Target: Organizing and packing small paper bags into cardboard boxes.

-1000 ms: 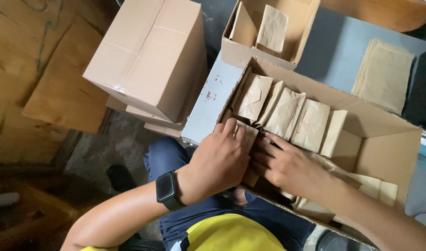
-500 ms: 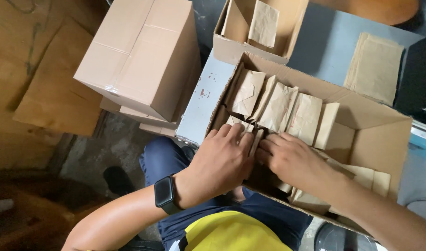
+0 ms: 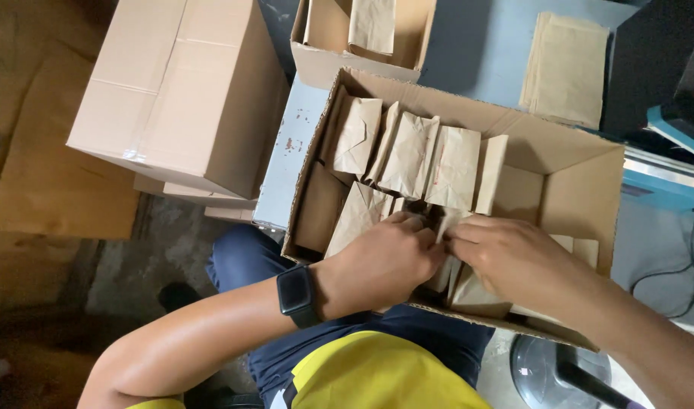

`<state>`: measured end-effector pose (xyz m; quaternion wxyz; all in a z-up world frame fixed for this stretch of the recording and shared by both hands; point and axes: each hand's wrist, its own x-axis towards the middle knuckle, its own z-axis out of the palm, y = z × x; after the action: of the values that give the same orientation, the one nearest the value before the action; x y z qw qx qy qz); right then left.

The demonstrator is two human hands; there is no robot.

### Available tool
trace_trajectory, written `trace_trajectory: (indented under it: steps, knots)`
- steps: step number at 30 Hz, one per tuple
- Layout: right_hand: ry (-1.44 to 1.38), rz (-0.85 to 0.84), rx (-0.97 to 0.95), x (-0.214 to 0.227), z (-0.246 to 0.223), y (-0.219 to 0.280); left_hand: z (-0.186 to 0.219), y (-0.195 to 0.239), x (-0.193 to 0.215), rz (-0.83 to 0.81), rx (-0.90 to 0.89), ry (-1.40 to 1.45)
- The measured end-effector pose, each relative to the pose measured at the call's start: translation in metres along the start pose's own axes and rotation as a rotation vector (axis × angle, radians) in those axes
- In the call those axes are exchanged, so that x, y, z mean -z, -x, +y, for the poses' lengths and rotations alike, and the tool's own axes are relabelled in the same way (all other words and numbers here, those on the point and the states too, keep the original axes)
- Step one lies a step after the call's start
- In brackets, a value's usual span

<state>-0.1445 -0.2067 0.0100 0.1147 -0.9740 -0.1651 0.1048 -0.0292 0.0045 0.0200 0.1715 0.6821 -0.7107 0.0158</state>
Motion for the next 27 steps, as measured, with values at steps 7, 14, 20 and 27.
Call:
trace_trajectory:
  steps: [7,14,20,27]
  knots:
    - [-0.036,0.093,-0.091,0.008,-0.006,0.017,0.008,-0.028,-0.024,-0.167,0.213,-0.042]
    - [-0.038,0.126,-0.130,0.001,-0.002,0.025,0.009,-0.036,-0.022,-0.354,0.394,0.068]
    - [-0.034,0.086,-0.190,0.004,-0.001,0.027,0.004,-0.032,-0.032,-0.355,0.412,0.133]
    - [-0.033,-0.040,-0.315,0.015,-0.003,0.033,-0.001,-0.029,-0.043,-0.297,0.435,0.108]
